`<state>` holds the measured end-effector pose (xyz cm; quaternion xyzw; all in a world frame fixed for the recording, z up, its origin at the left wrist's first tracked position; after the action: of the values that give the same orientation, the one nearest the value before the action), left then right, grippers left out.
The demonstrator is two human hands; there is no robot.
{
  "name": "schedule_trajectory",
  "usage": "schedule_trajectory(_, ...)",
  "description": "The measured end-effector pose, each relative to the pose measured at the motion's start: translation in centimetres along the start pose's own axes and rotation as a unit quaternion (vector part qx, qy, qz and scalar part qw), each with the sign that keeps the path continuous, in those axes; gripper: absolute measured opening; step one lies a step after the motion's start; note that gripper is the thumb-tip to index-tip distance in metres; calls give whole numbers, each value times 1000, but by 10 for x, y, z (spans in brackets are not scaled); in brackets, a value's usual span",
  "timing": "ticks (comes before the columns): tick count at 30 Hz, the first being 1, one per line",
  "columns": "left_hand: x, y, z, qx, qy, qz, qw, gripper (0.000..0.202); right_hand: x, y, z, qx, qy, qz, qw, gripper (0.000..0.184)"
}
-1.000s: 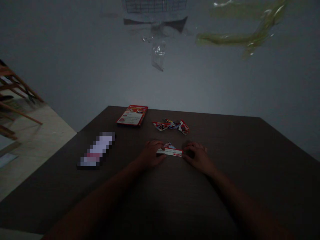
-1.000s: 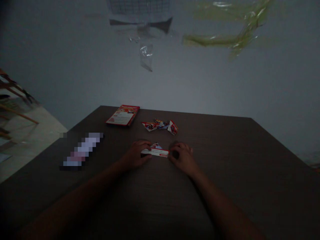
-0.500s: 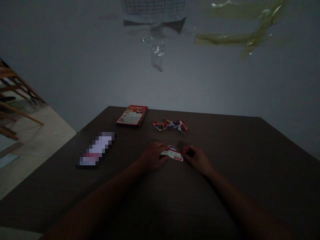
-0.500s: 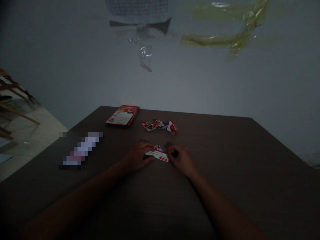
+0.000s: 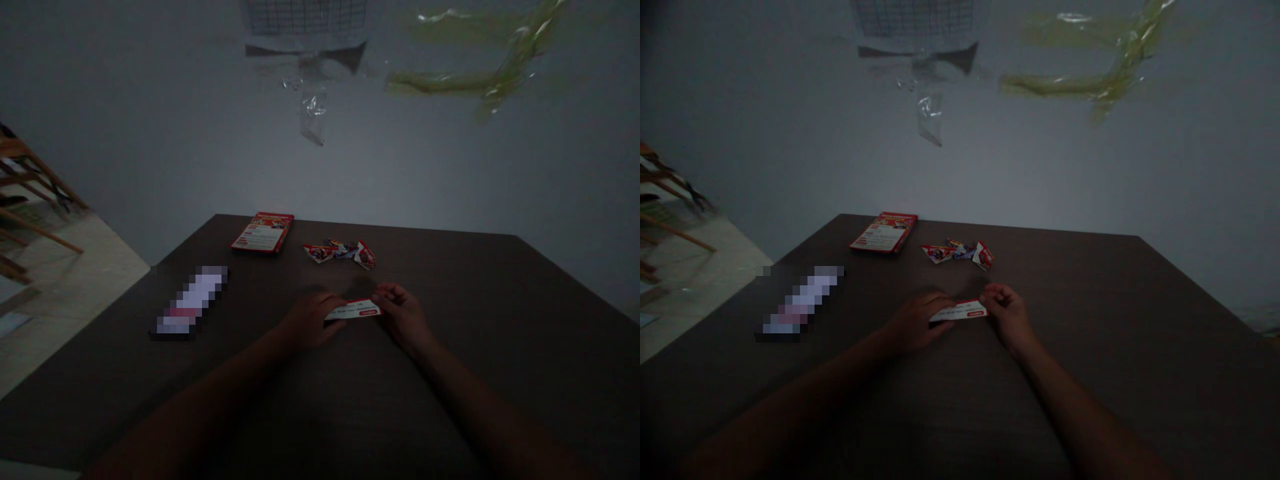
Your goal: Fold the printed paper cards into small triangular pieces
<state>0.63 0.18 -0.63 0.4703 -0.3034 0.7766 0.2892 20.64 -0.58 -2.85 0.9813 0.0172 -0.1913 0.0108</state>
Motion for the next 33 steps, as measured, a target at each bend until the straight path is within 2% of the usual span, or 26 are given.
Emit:
schedule_trajectory(3,-1,-1,4,1,22,4,1000,32,-4,3,-5,3,-51,11,999,30)
schedule_trajectory(7,-2,-2,8,31,53,13,998,24,-12,8,-8,18,-92,-4,996,29)
schedule_trajectory(16,-9,-1,18,37,92,62,993,26,-35,22,5,-20,-107,-22,994,55)
schedule_trajectory(25,-5,0,29,9,67,49,996,30,-32,21,10,-13,-104,-33,994,59)
schedule_trajectory(28,-3,0,31,13,95,42,994,29,-30,20,14,4,-81,-44,996,59)
schedule_trajectory(33,-3,-1,29,32,174,69,982,28,-26,21,14,28,-25,-64,997,62)
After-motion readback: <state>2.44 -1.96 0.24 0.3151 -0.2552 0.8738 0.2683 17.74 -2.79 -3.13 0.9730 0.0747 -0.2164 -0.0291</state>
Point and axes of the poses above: each hand's wrist, its own y-axis away from the middle knuckle, its own x-axis out of the back of the hand, z = x × y, the point moved 2 cm from there along -y, towards the middle knuckle, and after that the axes turned 7 degrees about -z, right-handed, at the moved point
